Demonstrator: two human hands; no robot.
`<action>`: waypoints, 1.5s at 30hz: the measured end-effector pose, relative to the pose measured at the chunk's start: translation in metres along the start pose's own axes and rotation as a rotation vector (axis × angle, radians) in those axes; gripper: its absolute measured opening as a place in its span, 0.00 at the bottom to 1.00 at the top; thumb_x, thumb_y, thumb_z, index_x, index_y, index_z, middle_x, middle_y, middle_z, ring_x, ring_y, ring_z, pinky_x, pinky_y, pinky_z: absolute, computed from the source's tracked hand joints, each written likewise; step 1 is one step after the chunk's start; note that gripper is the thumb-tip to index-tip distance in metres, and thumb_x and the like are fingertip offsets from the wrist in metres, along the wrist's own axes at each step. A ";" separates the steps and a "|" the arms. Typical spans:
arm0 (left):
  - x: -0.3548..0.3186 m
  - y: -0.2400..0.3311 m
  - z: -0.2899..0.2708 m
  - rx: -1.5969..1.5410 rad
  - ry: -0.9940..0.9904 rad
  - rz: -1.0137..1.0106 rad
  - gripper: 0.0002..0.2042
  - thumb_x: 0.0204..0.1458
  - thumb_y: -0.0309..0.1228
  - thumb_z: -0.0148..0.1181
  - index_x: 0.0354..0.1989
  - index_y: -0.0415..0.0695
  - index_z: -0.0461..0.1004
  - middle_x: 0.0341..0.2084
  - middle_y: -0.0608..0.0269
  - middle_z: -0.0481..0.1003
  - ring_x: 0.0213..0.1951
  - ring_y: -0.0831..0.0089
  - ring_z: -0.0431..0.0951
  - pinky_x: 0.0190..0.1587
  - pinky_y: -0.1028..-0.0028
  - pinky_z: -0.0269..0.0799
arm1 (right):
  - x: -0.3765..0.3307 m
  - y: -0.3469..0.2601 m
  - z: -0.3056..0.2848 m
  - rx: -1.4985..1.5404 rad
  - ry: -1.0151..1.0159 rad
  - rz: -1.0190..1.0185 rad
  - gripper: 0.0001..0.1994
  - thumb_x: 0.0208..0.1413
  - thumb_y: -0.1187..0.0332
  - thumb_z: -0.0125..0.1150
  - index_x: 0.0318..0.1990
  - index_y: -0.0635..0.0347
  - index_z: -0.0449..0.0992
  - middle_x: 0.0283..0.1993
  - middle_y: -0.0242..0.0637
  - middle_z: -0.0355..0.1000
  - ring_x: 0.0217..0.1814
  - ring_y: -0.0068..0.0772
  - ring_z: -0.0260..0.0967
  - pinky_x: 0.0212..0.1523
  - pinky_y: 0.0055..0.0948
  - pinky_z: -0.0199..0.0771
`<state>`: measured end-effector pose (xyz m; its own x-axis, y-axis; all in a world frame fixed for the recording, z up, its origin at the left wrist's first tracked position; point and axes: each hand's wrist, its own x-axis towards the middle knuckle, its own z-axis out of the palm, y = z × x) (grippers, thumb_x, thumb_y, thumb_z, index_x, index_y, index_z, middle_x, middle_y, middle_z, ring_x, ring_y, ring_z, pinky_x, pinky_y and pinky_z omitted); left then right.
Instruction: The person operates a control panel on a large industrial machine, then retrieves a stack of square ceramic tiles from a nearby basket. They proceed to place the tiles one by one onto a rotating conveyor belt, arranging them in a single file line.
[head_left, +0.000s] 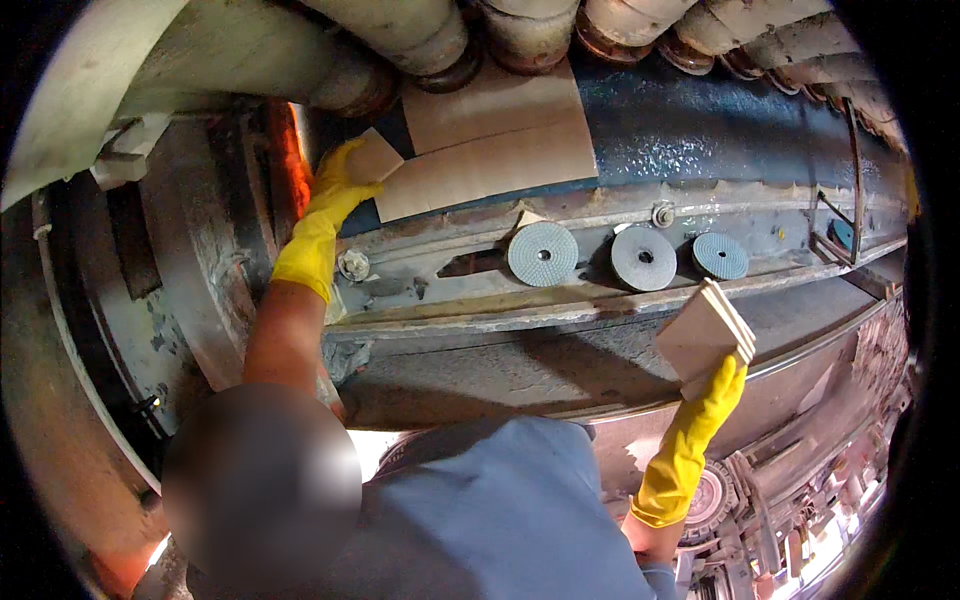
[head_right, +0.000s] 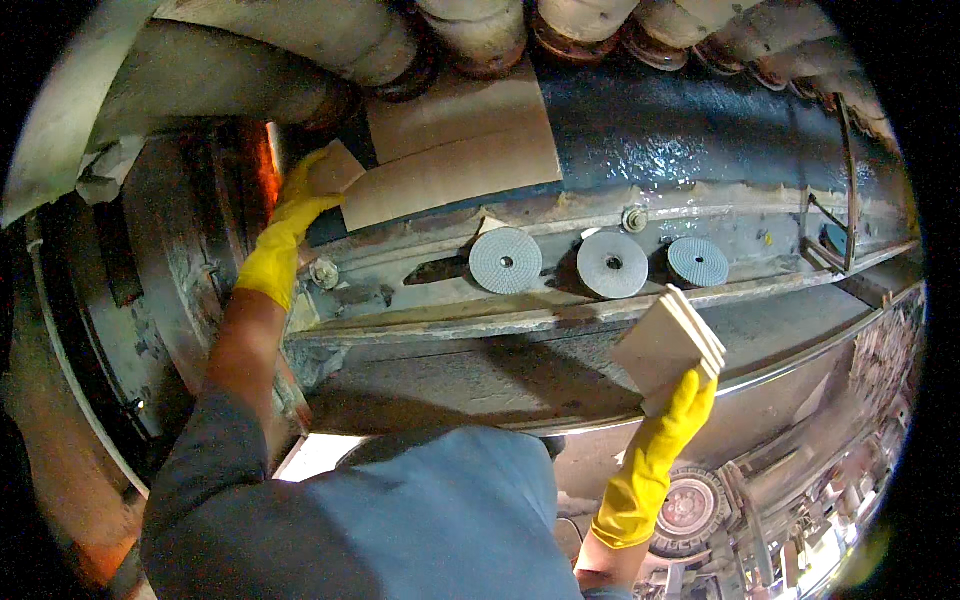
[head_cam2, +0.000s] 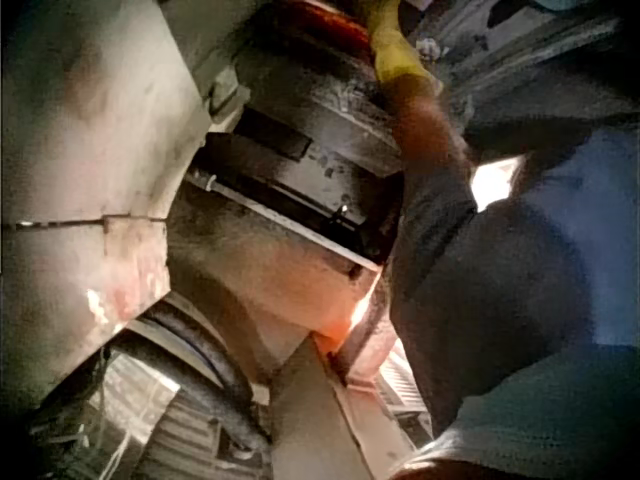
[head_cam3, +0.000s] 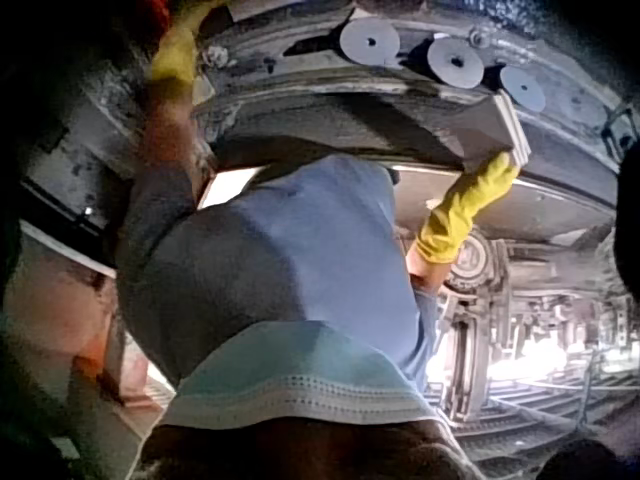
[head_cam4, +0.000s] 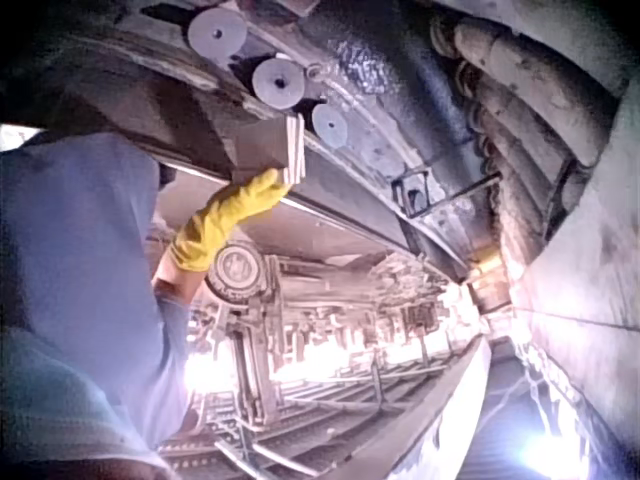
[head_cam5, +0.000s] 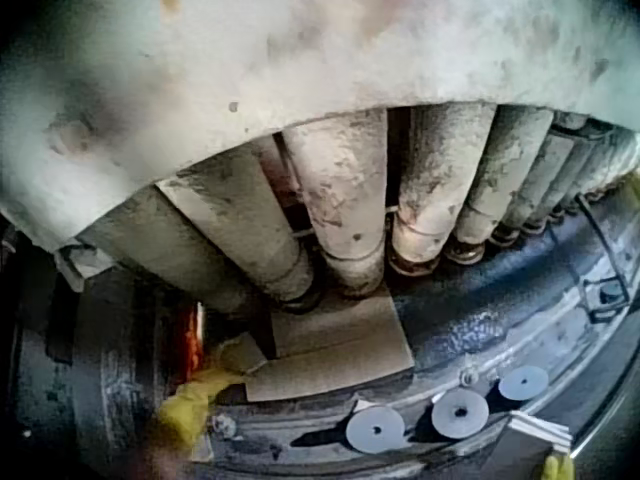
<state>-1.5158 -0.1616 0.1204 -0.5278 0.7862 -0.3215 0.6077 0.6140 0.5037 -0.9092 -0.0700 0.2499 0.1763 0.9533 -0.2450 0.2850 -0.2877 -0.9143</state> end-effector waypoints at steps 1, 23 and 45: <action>0.009 0.005 0.001 0.054 -0.016 0.010 0.45 0.36 0.33 0.80 0.69 0.51 0.66 0.65 0.53 0.69 0.69 0.55 0.65 0.71 0.61 0.61 | -0.001 0.006 -0.010 0.060 0.040 0.042 0.27 0.70 0.50 0.55 0.66 0.62 0.69 0.61 0.36 0.71 0.59 0.30 0.68 0.60 0.32 0.68; 0.066 0.006 0.014 0.210 -0.198 0.254 0.43 0.42 0.25 0.69 0.73 0.52 0.62 0.67 0.45 0.67 0.69 0.49 0.66 0.71 0.59 0.62 | -0.008 0.010 -0.002 -0.086 0.062 -0.106 0.34 0.66 0.45 0.59 0.66 0.66 0.68 0.65 0.41 0.70 0.65 0.35 0.66 0.66 0.37 0.62; -0.123 0.181 0.192 -0.047 -0.330 -0.174 0.55 0.47 0.45 0.76 0.77 0.36 0.44 0.70 0.34 0.60 0.71 0.43 0.62 0.72 0.57 0.57 | -0.012 -0.004 0.009 0.042 0.018 -0.081 0.35 0.61 0.50 0.69 0.67 0.66 0.68 0.64 0.40 0.71 0.65 0.32 0.67 0.67 0.35 0.63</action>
<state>-1.2270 -0.1335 0.0977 -0.3964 0.6554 -0.6429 0.4937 0.7426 0.4526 -0.9213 -0.0796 0.2533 0.1712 0.9714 -0.1642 0.2596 -0.2053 -0.9436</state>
